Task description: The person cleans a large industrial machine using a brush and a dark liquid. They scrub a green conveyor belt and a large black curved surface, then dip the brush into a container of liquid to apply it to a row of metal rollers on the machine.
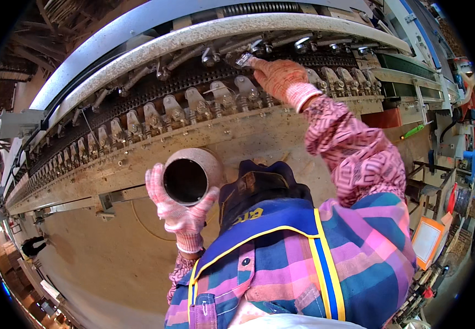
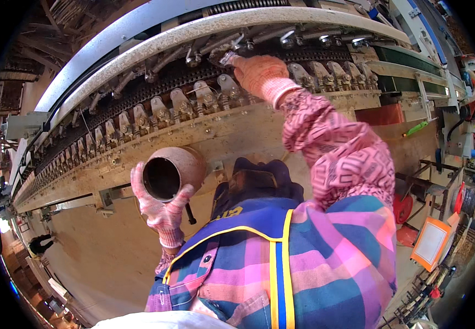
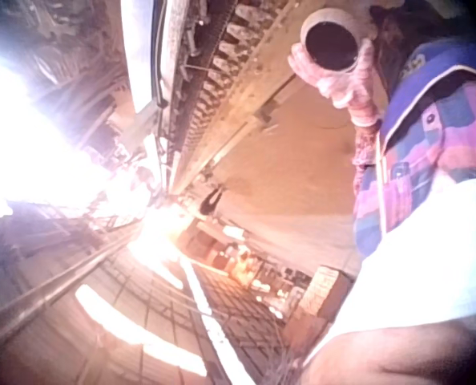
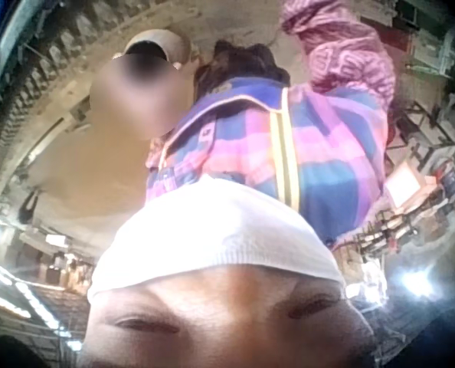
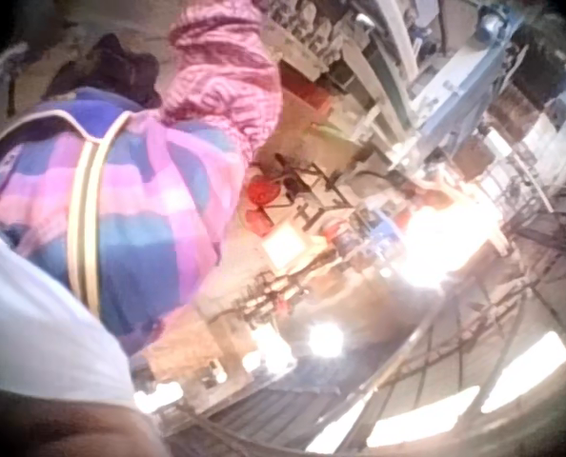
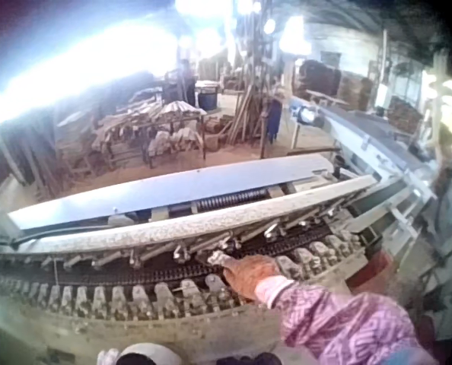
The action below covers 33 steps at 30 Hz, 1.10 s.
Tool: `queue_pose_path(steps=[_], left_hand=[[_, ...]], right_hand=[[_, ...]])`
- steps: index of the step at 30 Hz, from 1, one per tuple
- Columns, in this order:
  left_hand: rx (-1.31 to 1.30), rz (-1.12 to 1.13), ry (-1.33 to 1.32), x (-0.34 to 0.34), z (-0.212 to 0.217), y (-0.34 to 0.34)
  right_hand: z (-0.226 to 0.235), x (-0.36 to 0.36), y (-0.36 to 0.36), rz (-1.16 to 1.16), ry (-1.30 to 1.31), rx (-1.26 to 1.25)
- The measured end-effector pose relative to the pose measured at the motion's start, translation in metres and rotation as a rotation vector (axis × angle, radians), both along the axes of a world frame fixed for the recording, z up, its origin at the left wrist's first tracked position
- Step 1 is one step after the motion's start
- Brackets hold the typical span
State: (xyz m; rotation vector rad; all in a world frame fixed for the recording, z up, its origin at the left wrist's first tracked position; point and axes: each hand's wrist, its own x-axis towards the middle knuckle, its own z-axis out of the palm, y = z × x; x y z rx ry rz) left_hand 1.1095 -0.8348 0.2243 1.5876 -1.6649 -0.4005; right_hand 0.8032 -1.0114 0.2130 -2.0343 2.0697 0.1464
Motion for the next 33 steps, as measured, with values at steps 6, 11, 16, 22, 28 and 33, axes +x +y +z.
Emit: queue_pose_path(steps=[6,11,16,22,28,33], left_hand=[[0.036,0.044,0.059,0.002,-0.003,0.004],[0.017,0.017,0.086,-0.002,-0.002,0.000],[0.049,0.030,0.203,-0.003,0.000,-0.001],[0.055,0.033,0.188,-0.002,-0.004,0.002],[0.037,0.010,0.206,-0.010,-0.004,-0.001],[0.042,0.091,0.133,0.005,-0.005,0.011]], right_hand=[[0.008,-0.020,0.021,0.045,-0.044,-0.201],[0.000,-0.004,0.010,-0.025,-0.114,-0.173],[-0.006,-0.038,0.034,0.083,0.023,-0.426],[0.003,-0.016,0.012,0.082,0.060,-0.169],[0.014,-0.015,0.005,-0.006,-0.015,0.033],[0.032,-0.002,0.010,0.149,0.097,0.019]])
